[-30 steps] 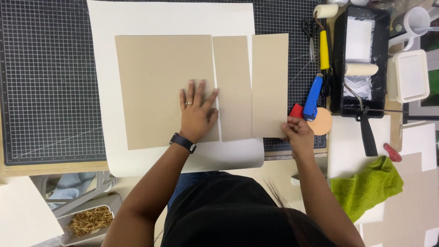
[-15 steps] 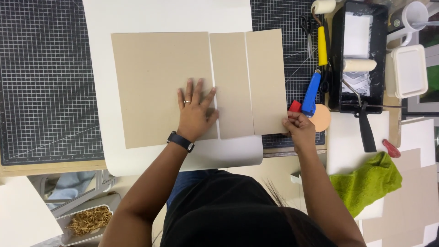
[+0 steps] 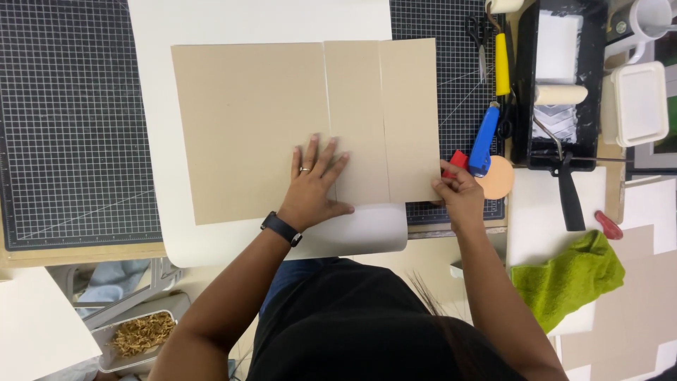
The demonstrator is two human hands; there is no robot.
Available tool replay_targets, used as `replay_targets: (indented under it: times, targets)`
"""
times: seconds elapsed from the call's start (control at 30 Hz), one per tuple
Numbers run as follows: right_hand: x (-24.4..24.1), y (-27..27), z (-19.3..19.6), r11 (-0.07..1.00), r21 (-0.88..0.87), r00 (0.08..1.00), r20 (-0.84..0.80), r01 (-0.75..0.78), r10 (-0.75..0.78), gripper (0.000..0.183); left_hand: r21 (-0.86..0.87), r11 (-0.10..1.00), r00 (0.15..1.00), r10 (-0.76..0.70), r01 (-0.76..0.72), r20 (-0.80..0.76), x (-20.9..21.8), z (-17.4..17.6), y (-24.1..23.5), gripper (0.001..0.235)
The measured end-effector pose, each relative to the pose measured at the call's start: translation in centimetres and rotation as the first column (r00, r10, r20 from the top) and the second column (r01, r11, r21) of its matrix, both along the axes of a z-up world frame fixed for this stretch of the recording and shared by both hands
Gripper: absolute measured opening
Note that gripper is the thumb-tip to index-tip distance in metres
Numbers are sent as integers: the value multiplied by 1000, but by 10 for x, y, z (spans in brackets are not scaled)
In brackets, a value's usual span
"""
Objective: Cutting a large paper sheet and gluing cardboard panels onto it to create a structured board
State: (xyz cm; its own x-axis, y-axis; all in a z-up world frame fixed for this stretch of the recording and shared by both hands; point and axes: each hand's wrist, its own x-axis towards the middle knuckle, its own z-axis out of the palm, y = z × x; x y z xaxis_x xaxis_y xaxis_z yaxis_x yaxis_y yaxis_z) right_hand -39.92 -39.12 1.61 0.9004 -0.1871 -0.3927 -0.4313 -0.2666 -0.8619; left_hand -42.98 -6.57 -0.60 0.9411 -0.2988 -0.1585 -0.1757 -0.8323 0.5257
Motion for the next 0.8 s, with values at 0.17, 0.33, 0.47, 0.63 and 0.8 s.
replay_targets:
  times: [0.17, 0.33, 0.47, 0.63, 0.8]
  targets:
    - [3, -6, -5, 998, -33, 998, -29, -48, 47, 41, -14, 1000, 1000, 5, -5, -24, 0, 1, 1, 112]
    - [5, -5, -9, 988, -70, 990, -29, -141, 139, 45, -35, 999, 1000, -1, 0, -19, 2, 0, 2, 117]
    - [2, 1, -20, 963, -144, 974, -1, -226, 228, 44, -22, 1000, 1000, -3, 3, -21, 0, 0, 2, 115]
    - [6, -24, -33, 944, -292, 984, 41, -155, 174, 44, -20, 1000, 999, -2, 1, -41, 2, 4, 0, 114]
    - [7, -20, -18, 954, -290, 998, -13, -69, 68, 43, -48, 999, 999, 18, -16, 38, 11, -9, 1, 115]
